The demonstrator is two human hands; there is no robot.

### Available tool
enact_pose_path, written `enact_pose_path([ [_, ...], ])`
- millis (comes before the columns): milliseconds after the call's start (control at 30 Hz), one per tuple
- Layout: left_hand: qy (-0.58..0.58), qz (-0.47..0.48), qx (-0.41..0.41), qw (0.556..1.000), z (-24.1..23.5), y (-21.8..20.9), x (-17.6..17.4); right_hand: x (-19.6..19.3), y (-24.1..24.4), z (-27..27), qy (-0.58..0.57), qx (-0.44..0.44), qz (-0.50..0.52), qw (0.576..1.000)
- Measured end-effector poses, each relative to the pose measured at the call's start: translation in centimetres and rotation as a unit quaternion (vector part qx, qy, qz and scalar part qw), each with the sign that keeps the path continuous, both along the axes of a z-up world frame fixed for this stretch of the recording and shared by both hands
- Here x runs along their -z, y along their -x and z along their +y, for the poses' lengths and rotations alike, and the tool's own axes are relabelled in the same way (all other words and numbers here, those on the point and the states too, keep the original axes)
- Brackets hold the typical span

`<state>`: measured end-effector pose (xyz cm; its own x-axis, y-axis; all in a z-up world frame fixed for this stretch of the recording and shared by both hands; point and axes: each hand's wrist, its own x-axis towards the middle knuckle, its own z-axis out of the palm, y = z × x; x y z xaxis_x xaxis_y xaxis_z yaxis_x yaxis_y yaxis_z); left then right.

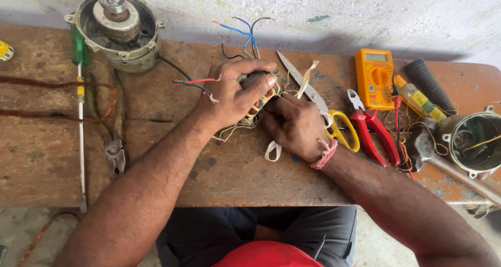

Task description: The person removes a white cloth band from a motor stator by hand and with pliers, then adjusts the internal copper windings and wires. The work is performed at a cluttered workbench with tools and a multimeter visible.

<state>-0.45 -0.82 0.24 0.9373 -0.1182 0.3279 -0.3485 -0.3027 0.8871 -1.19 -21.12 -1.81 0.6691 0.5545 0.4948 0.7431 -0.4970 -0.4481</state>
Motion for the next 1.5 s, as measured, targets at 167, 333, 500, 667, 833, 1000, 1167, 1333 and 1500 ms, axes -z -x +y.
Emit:
enact_pose_path([
  [167,-0.02,-0.107,0.004,0.994,0.0,-0.1,0.1,0.5,-0.3,0.2,0.024,-0.015,-0.016,0.999],
  [333,-0.025,-0.118,0.006,0.993,0.0,-0.2,0.5,0.3,-0.3,0.3,0.056,-0.062,-0.136,0.987],
  [500,-0.023,-0.122,0.022,0.992,0.1,-0.2,0.5,-0.1,-0.5,0.2,0.062,-0.111,-0.179,0.975],
  [667,-0.004,-0.081,0.009,0.997,0.0,-0.2,0.4,0.2,-0.3,0.4,0.044,-0.027,-0.115,0.992],
  [833,0.013,-0.047,-0.004,0.999,0.1,0.0,0.2,0.3,0.2,0.6,-0.004,-0.006,-0.045,0.999],
  [1000,-0.008,-0.076,-0.005,0.997,-0.1,-0.1,0.2,0.7,0.0,0.7,0.023,0.007,-0.002,1.0],
  [1167,-0.037,-0.111,-0.001,0.993,-0.2,-0.1,0.4,1.2,0.3,0.9,0.047,0.035,-0.027,0.998],
  [1333,-0.038,-0.117,-0.01,0.992,-0.3,-0.2,0.6,1.7,0.3,1.5,0.107,0.072,-0.035,0.991],
  [1500,-0.023,-0.091,-0.017,0.995,-0.6,-0.3,0.7,2.0,-0.1,1.6,0.117,0.057,-0.061,0.99],
])
